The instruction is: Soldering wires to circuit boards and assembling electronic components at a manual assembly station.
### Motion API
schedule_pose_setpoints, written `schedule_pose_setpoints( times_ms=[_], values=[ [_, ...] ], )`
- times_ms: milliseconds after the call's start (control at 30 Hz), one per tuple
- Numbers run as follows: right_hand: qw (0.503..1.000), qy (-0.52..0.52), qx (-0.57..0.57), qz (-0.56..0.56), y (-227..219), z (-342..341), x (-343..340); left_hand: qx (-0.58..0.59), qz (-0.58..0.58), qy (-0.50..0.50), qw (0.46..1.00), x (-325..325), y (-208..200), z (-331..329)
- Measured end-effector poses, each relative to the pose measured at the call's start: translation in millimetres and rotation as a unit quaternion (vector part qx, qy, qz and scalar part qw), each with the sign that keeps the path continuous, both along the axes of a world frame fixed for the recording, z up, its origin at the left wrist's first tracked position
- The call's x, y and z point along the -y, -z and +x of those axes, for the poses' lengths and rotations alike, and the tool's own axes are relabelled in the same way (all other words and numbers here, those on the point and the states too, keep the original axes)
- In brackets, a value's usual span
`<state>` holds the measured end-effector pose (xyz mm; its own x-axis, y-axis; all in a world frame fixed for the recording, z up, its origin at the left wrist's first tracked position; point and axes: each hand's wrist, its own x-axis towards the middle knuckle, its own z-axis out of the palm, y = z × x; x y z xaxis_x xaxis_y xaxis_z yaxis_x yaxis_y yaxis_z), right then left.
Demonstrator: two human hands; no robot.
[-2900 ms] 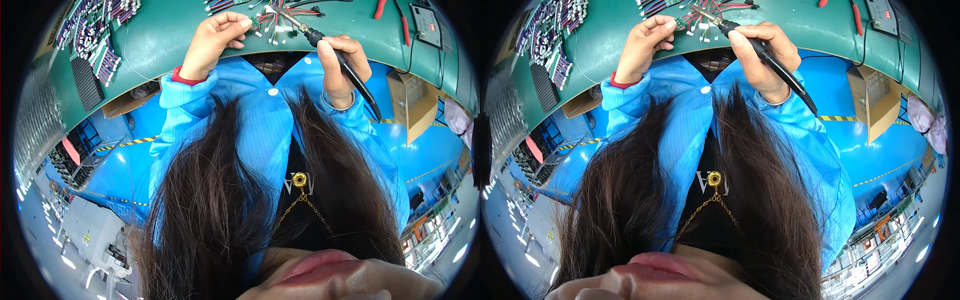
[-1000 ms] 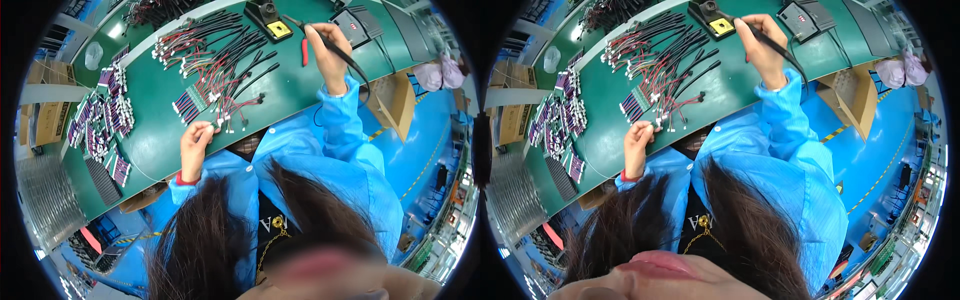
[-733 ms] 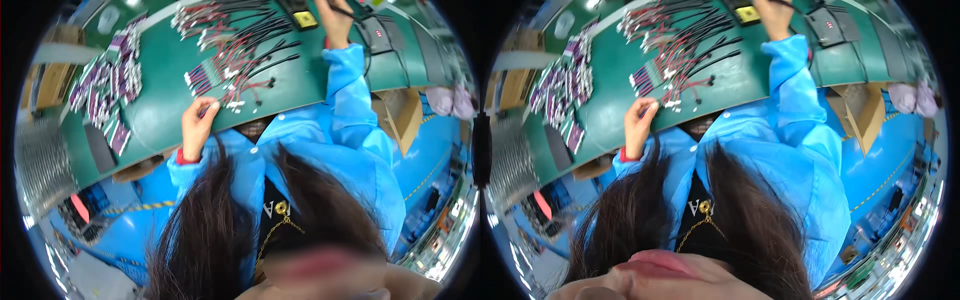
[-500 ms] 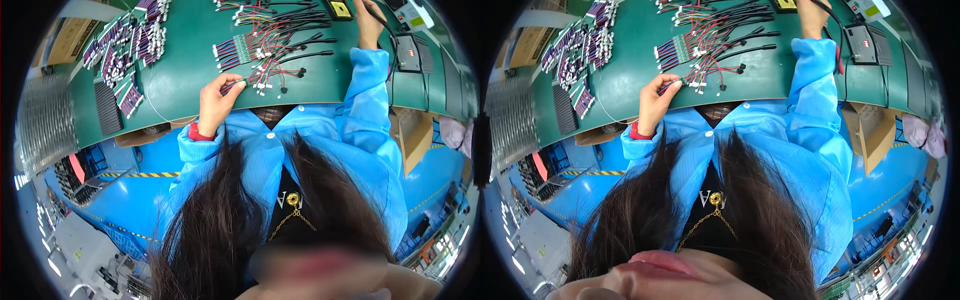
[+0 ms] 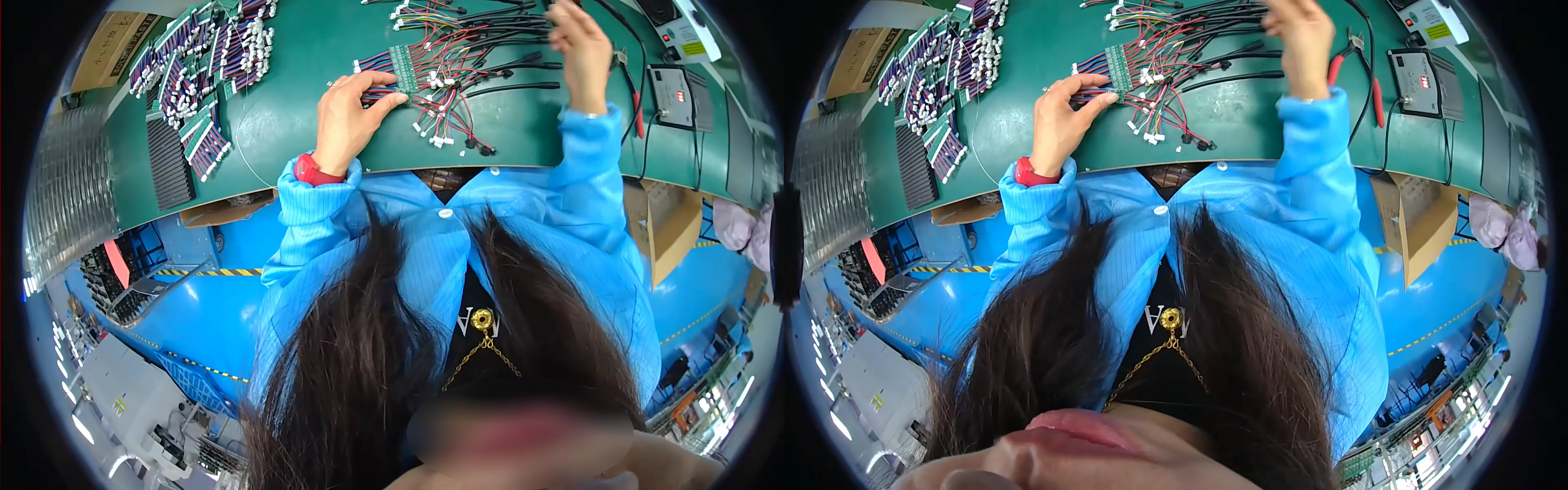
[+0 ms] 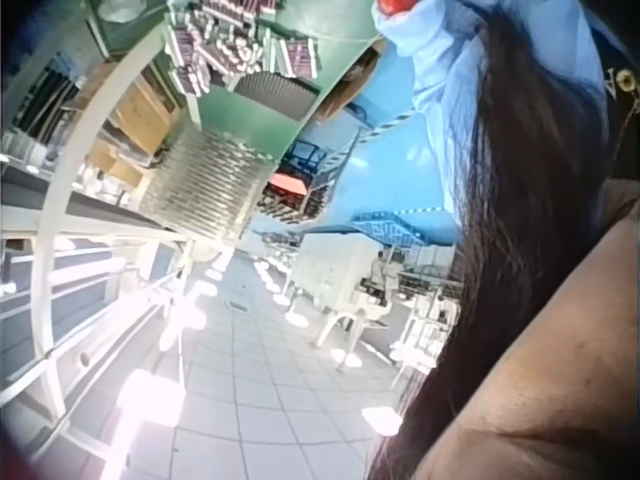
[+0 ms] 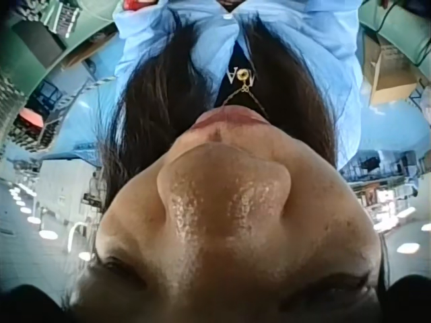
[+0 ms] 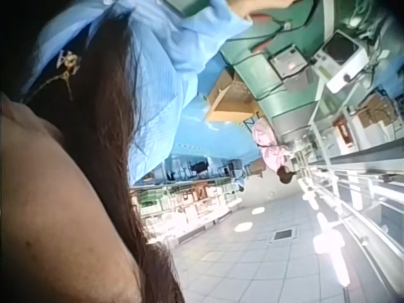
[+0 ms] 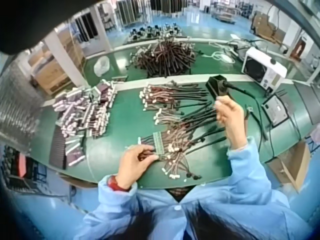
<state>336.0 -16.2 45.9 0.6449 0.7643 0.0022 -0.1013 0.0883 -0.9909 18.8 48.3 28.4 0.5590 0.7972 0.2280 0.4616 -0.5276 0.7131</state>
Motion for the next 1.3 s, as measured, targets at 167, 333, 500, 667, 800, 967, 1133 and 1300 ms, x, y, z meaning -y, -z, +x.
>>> schedule_pose_setpoints(
  times_ms=[167,333,500,667,800,967,1133,1300],
  values=[
    [0.768,-0.266,0.581,0.044,-10,-82,-37,-0.032,0.088,0.016,0.995,5,3,-6],
    [0.658,-0.278,0.7,-0.005,-12,-88,-49,0.054,-0.07,-0.07,0.994,25,4,-8],
    [0.692,-0.299,0.656,0.027,-7,-79,-48,0.324,-0.308,-0.107,0.888,38,8,5],
    [0.781,-0.244,0.574,0.031,-21,-84,-40,0.41,-0.351,-0.105,0.835,32,9,13],
    [0.826,-0.071,0.546,0.121,-35,-92,-34,0.453,-0.335,-0.155,0.811,24,1,25],
    [0.971,-0.005,0.229,0.071,-38,-110,-19,0.444,-0.337,-0.14,0.819,8,-24,39],
    [0.99,-0.04,0.102,0.091,-31,-114,-12,0.367,-0.395,-0.067,0.84,-18,-38,35],
    [0.978,-0.152,-0.094,0.107,-22,-105,-9,0.41,-0.463,0.003,0.786,-40,-32,38]
  ],
)
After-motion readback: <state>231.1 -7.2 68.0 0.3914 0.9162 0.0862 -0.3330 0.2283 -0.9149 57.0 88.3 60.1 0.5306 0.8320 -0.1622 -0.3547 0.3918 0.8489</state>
